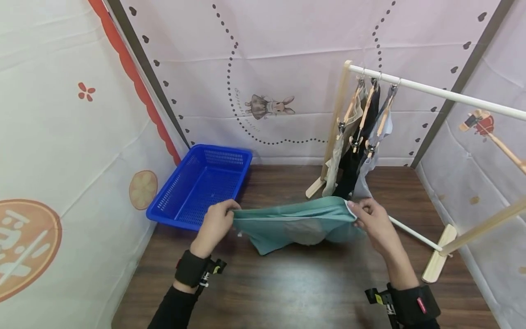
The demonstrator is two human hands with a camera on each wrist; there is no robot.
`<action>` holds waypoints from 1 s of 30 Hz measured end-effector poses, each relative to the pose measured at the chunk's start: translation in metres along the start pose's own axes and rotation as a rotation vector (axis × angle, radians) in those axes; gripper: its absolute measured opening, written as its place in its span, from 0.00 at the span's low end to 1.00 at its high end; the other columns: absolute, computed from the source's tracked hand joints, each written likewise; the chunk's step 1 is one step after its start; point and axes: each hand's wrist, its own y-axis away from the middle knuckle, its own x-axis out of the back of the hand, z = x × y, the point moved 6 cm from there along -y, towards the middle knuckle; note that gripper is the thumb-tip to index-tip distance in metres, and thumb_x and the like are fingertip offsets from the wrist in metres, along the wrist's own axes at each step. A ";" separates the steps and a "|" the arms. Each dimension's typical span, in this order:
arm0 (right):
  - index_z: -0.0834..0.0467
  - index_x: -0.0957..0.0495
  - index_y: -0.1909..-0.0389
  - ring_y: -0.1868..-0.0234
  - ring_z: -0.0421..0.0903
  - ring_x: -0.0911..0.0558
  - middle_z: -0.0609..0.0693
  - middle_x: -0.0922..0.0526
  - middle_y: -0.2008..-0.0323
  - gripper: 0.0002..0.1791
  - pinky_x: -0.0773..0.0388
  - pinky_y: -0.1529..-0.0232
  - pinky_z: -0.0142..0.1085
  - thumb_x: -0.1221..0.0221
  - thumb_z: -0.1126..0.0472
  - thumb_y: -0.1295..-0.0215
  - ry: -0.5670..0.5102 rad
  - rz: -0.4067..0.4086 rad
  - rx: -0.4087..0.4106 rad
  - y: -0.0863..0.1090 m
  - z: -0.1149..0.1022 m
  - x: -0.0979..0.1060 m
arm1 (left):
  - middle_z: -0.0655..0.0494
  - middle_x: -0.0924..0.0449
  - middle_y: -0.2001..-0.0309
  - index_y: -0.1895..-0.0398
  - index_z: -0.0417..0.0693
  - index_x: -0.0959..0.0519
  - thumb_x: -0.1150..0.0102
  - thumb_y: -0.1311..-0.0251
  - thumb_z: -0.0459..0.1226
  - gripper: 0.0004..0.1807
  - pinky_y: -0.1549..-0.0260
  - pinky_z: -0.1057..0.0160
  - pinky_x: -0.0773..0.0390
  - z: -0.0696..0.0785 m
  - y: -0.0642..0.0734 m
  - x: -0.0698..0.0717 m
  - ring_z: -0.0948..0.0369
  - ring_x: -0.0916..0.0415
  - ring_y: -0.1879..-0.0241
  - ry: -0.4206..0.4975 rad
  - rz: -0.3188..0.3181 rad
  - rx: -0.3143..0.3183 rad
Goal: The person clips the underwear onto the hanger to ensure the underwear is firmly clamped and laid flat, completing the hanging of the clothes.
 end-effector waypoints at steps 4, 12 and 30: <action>0.62 0.40 0.53 0.70 0.37 0.24 0.45 0.26 0.70 0.16 0.20 0.65 0.33 0.43 0.61 0.24 -0.096 -0.181 0.046 0.017 -0.013 -0.011 | 0.48 0.20 0.68 0.56 0.47 0.17 0.58 0.27 0.29 0.16 0.81 0.61 0.24 0.018 -0.001 0.025 0.56 0.22 0.79 0.103 -0.029 -0.024; 0.58 0.29 0.42 0.55 0.45 0.21 0.59 0.29 0.45 0.16 0.18 0.54 0.44 0.45 0.54 0.22 -0.016 -0.358 -0.001 0.030 -0.013 -0.035 | 0.48 0.22 0.57 0.48 0.47 0.20 0.54 0.28 0.30 0.14 0.68 0.57 0.30 0.042 0.001 0.043 0.55 0.32 0.67 -0.016 -0.147 -0.124; 0.68 0.27 0.35 0.82 0.42 0.23 0.61 0.20 0.58 0.22 0.20 0.78 0.38 0.59 0.72 0.25 0.298 -0.481 0.069 0.036 -0.051 -0.009 | 0.38 0.25 0.48 0.47 0.33 0.25 0.62 0.23 0.31 0.15 0.49 0.51 0.18 0.033 -0.039 0.035 0.46 0.20 0.50 0.548 -0.411 0.065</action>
